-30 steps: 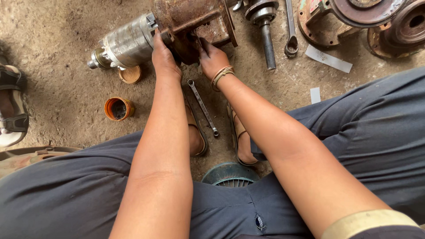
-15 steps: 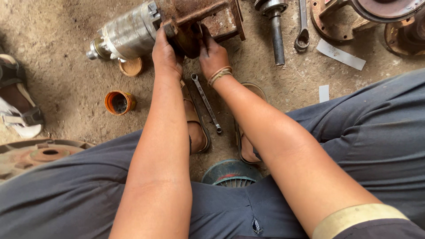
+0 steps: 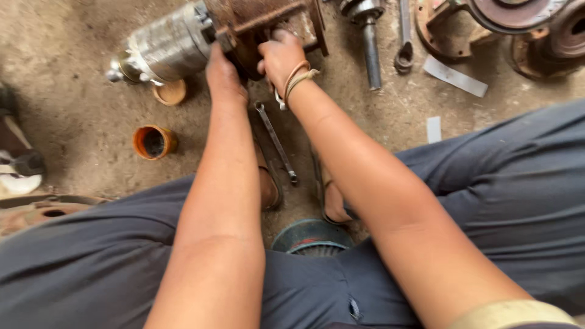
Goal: The person sits on the ground working on a rusty pump-motor assembly, using a spanner to loosen and tighten bolts on the housing while steadying the unit with the other hand, occasionally repositioning the assembly on the floor.
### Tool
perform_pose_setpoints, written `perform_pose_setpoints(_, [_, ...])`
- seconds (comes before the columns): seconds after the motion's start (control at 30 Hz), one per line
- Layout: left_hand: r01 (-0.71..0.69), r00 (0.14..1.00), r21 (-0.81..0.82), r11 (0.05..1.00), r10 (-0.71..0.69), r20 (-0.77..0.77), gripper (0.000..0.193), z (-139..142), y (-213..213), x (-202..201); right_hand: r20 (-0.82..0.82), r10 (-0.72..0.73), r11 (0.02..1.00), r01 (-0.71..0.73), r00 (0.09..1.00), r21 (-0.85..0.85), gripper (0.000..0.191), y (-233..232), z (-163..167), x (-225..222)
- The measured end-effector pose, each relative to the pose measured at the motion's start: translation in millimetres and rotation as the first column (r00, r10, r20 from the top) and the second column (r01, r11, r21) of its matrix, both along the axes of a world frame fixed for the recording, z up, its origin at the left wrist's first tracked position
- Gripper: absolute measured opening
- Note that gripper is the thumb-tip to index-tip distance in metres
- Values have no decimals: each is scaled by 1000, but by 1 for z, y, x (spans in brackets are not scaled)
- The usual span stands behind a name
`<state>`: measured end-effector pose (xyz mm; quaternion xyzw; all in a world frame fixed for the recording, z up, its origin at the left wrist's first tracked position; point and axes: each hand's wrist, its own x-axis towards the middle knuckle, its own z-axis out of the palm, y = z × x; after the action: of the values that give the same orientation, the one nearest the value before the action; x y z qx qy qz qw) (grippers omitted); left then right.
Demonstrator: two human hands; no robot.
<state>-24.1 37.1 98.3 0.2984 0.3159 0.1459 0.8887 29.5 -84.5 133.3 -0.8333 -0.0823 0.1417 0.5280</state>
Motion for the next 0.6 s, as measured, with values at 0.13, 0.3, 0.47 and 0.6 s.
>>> perform_pose_setpoints(0.13, [-19,1000,-60,998,19,-6,44,-7,1,4,-271,-25,942,113,962,316,29,-18,-18,-21])
perform_pose_setpoints(0.3, [-9,999,11,1000,10,-47,44,-10,0,0,182,16,994,-34,983,99,31,-23,-23,-31])
perform_pose_setpoints(0.47, [-47,998,-26,999,46,-39,47,-8,-6,1,247,125,990,-102,961,-102,55,-31,-12,-33])
perform_pose_setpoints(0.6, [-54,997,-18,998,53,-50,43,-7,-4,3,104,169,955,-136,980,-263,52,-21,-8,-33])
